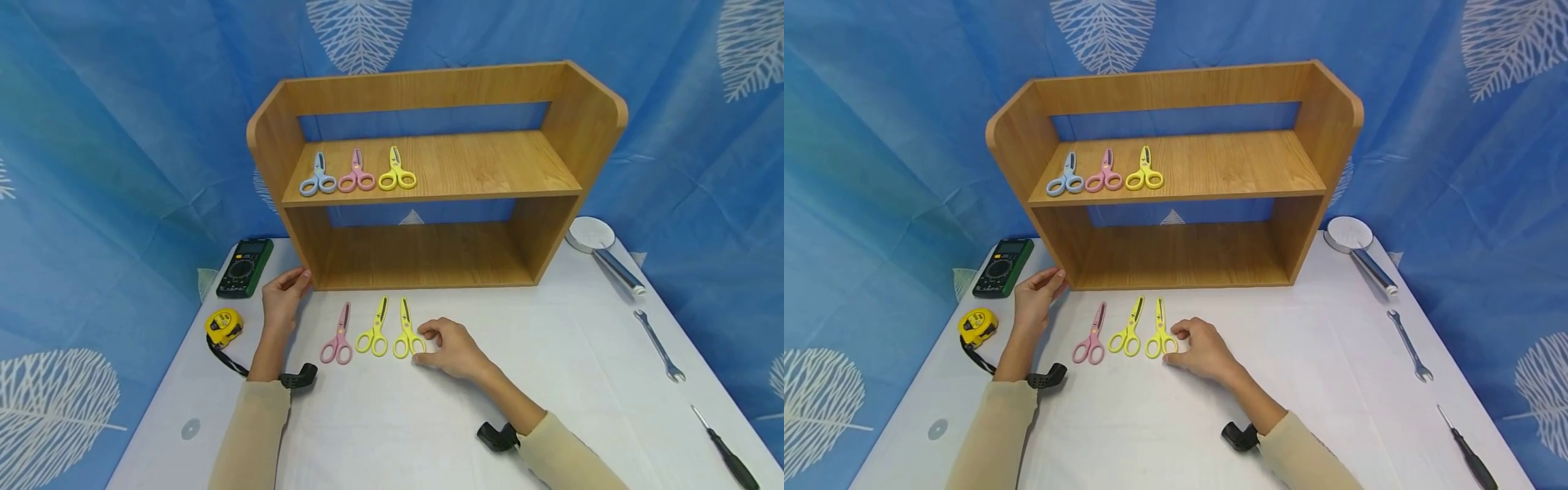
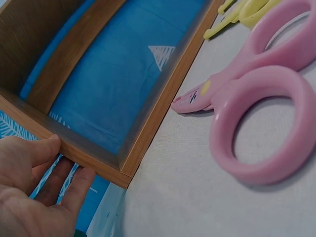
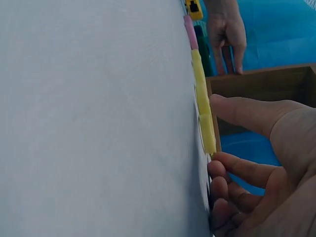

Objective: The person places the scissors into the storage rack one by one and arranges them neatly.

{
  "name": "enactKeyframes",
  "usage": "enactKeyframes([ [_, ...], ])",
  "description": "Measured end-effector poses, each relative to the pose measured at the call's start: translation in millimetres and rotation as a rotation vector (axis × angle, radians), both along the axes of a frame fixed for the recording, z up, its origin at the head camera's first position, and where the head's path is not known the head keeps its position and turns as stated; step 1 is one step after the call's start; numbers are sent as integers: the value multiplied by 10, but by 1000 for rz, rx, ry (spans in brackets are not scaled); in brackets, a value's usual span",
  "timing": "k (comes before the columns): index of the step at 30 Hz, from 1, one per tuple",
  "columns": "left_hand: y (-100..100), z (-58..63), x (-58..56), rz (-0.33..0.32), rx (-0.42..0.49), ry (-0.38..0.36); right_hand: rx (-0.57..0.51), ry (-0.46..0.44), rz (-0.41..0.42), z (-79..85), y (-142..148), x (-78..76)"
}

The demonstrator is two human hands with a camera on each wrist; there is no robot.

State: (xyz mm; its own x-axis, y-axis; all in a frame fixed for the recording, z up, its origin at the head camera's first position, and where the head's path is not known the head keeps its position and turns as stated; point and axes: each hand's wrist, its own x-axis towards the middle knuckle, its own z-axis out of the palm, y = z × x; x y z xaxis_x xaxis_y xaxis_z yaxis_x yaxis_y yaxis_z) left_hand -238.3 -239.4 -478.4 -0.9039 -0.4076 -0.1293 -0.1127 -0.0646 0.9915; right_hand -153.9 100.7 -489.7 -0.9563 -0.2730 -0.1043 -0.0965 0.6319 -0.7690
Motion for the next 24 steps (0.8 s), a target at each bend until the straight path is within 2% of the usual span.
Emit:
enactKeyframes([
  [7,0,3,14,0,-10,-8,60,55,-24,16,-85,16],
  [11,0,7,12,-2,-11,-12,64,37,-42,66,-114,16],
  [18,4,12,30,-2,-19,-31,-53,-40,-13,143,-27,9],
  [24,10,15,19,3,-22,-42,-113,-17,5,350,133,48],
])
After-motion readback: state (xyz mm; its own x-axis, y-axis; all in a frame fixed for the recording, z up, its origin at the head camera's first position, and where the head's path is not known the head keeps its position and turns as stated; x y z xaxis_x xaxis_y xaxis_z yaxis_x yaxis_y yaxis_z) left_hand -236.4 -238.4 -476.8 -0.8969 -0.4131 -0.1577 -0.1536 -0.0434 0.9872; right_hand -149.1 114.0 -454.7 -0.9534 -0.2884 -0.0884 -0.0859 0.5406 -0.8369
